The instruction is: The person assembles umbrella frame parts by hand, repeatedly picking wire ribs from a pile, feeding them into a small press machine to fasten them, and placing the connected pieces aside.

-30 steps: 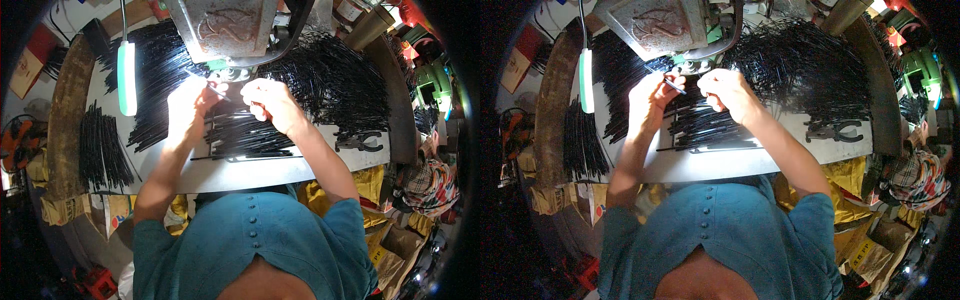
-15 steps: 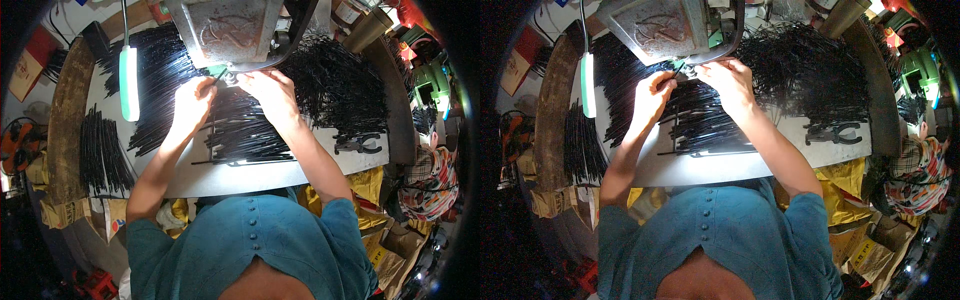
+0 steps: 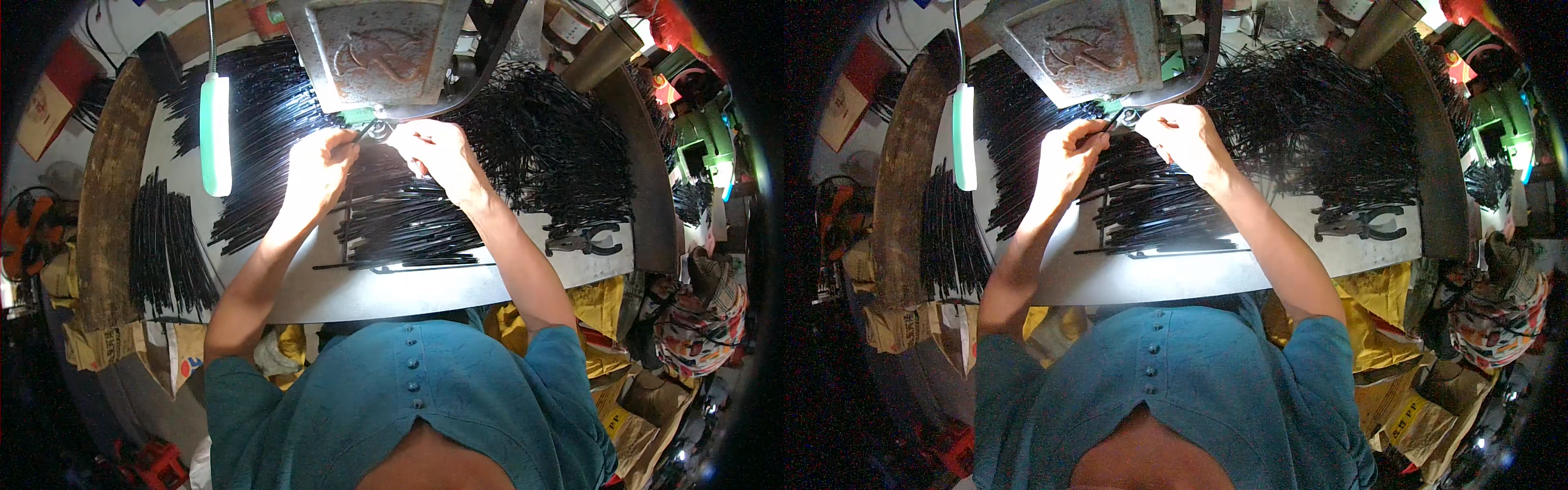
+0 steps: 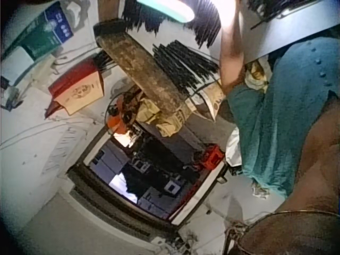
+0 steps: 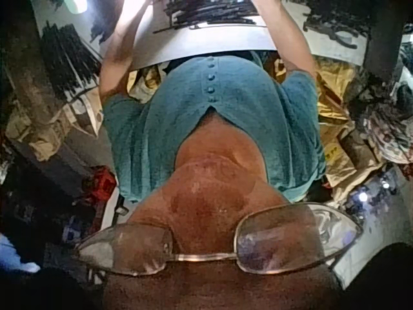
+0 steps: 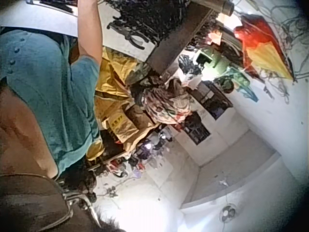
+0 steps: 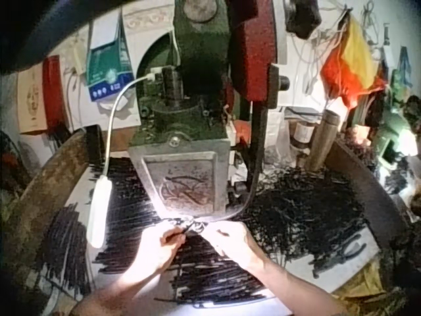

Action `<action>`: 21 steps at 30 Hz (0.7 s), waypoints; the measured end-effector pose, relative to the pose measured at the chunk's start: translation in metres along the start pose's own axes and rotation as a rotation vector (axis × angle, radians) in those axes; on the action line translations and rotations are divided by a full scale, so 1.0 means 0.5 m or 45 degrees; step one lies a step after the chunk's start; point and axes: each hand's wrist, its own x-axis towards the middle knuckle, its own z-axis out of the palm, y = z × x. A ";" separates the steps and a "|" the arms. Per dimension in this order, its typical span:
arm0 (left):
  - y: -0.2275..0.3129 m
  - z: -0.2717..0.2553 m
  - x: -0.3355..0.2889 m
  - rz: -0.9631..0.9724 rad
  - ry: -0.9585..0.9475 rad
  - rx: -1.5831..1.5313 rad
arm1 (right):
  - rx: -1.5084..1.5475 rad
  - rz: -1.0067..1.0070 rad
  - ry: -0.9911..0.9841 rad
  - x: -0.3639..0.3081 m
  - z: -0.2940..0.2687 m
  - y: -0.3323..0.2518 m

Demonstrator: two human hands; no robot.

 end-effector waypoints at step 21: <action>-0.003 -0.004 0.002 0.097 -0.017 0.020 | -0.161 -0.001 0.020 0.011 0.001 -0.015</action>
